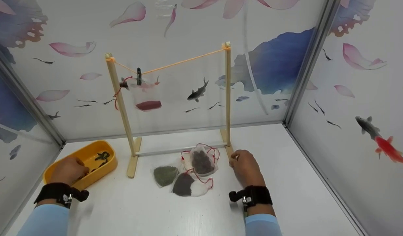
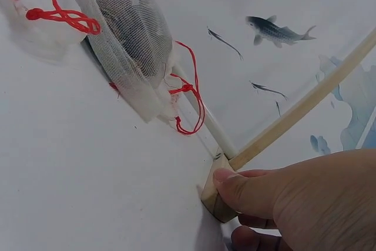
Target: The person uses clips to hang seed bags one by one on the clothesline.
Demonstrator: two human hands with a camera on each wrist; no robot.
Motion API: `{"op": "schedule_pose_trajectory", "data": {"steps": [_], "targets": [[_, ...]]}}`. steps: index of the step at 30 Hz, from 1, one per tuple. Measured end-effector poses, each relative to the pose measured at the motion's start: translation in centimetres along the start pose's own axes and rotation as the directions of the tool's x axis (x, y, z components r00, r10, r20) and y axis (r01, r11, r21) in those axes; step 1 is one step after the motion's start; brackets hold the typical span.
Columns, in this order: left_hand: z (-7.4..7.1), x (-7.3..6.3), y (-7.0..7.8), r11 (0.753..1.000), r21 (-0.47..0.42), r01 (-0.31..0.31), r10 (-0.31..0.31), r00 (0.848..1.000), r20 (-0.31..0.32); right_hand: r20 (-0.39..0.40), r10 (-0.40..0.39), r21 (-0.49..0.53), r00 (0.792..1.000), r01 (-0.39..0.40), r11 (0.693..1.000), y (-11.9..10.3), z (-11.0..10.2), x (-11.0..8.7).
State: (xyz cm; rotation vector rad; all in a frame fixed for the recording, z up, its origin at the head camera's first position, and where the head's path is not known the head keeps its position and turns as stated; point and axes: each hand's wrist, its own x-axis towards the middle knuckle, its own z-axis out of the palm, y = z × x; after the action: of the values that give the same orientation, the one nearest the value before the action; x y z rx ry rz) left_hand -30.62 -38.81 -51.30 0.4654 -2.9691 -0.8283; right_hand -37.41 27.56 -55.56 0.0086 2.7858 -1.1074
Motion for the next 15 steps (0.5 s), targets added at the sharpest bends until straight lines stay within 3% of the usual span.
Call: {"op": "schedule_pose_trajectory", "data": {"steps": [3, 7, 12, 15], "targets": [[-0.4, -1.0, 2.3, 1.000, -0.026, 0.009, -0.012, 0.994, -0.112, 0.003, 0.003, 0.000, 1.000, -0.003, 1.000, -0.1, 0.0, -0.1], [-0.5, -0.7, 3.4, 0.992, -0.096, -0.081, 0.060, 0.978, -0.200, 0.000, -0.002, 0.000, 1.000, 0.002, 1.000, -0.1, -0.1, -0.1], [-0.2, -1.0, 7.4, 0.988, -0.097, -0.116, 0.094, 0.974, -0.206, -0.007, -0.057, -0.080, 0.998, 0.056, 0.995, -0.4, -0.5, 0.0], [0.4, -2.1, 10.1, 0.980, -0.062, -0.188, 0.170, 0.961, -0.220, 0.005, -0.068, -0.132, 0.998, 0.068, 0.989, -1.2, -1.1, -0.1]]}}
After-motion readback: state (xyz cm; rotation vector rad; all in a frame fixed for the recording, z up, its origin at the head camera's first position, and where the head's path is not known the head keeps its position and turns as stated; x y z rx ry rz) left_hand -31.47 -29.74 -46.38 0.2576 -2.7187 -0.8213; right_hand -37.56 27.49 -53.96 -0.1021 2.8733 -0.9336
